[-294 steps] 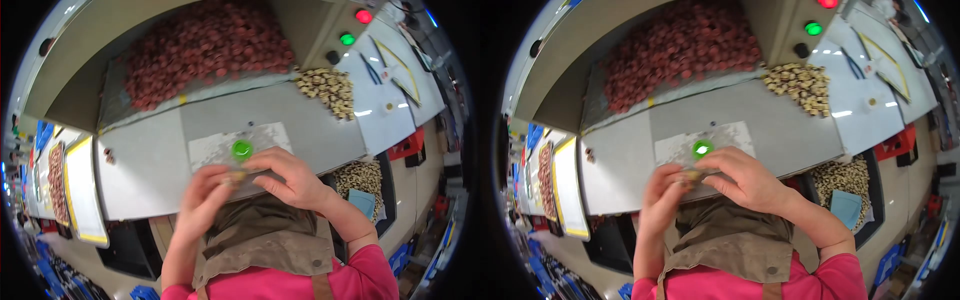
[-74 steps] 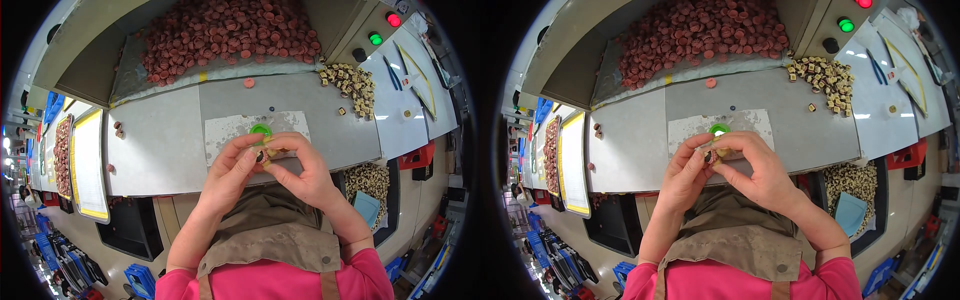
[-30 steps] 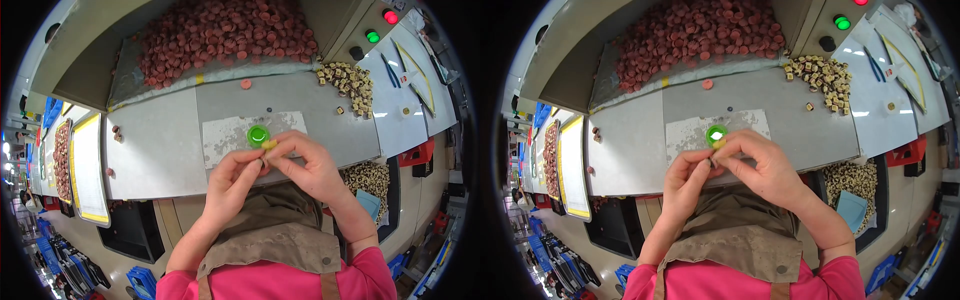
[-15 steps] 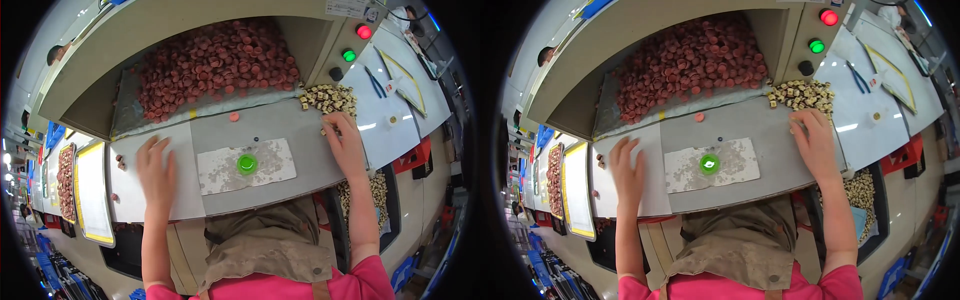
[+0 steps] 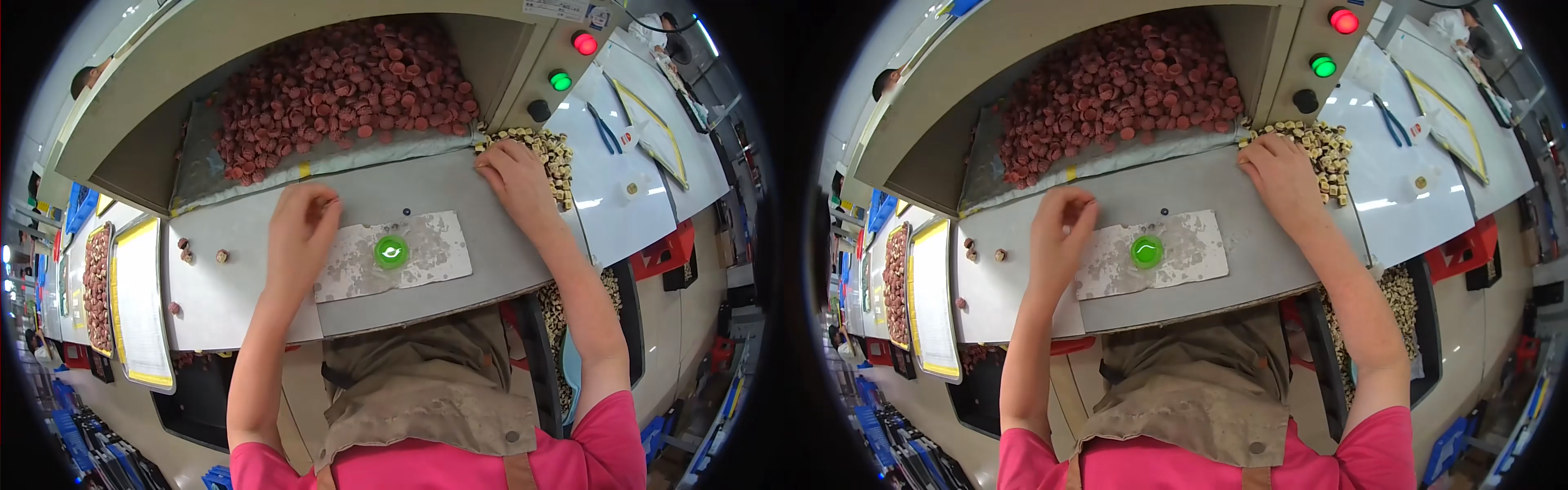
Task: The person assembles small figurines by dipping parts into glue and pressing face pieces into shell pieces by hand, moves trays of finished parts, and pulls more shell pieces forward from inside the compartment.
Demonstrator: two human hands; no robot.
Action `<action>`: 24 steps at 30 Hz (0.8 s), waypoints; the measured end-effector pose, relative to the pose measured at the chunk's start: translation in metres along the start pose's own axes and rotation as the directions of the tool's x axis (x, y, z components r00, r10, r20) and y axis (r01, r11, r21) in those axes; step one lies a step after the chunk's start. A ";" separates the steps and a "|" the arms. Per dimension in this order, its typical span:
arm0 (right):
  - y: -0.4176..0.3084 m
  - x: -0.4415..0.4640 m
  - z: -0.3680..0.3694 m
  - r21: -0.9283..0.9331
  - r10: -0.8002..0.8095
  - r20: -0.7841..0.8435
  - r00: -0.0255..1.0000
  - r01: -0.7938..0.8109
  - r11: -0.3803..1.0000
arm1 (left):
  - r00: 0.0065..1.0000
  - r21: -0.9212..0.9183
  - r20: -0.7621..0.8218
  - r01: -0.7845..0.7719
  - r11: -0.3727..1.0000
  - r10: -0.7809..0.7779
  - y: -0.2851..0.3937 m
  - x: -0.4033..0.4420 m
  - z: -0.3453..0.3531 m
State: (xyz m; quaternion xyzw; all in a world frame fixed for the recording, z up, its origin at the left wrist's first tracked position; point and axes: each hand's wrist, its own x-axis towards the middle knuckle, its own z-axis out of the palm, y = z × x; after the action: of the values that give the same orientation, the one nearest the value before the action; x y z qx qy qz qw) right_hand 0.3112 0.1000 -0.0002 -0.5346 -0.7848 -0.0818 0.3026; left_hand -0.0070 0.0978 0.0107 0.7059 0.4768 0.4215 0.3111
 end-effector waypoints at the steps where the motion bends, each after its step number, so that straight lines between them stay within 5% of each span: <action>1: 0.001 0.001 0.000 -0.006 0.010 0.023 1.000 -0.010 1.000 | 0.993 -0.160 -0.029 0.108 0.981 -0.114 0.003 -0.012 -0.005; 5: -0.010 0.006 -0.009 0.038 0.031 0.101 0.994 -0.035 0.999 | 0.896 -0.470 -0.009 0.388 0.793 -0.445 0.032 -0.054 -0.013; 8: -0.056 0.008 -0.033 0.423 0.254 0.246 0.936 -0.339 0.840 | 0.880 -0.743 0.128 0.391 0.544 -0.458 0.038 -0.077 -0.003; 10: -0.069 0.000 -0.035 0.477 0.183 0.317 0.931 -0.323 0.817 | 0.878 -0.857 0.197 0.370 0.358 -0.436 0.042 -0.084 0.007; 17: -0.085 -0.028 -0.021 0.485 0.047 0.413 0.909 -0.264 0.834 | 0.867 -0.841 0.326 0.448 0.303 -0.377 0.033 -0.087 0.024; 20: -0.091 -0.027 -0.027 0.494 0.165 0.456 0.874 -0.403 0.771 | 0.865 -0.848 0.339 0.451 0.278 -0.370 0.031 -0.087 0.023; 24: -0.092 -0.024 -0.032 0.479 0.141 0.463 0.875 -0.381 0.791 | 0.862 -0.875 0.349 0.440 0.203 -0.366 0.029 -0.088 0.021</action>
State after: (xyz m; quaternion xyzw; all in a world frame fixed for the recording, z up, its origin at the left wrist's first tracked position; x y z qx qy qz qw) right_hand 0.2476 0.0280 0.0300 -0.5336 -0.7354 0.3056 0.2848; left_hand 0.0071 0.0045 -0.0007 0.2575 0.3007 0.4972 0.7721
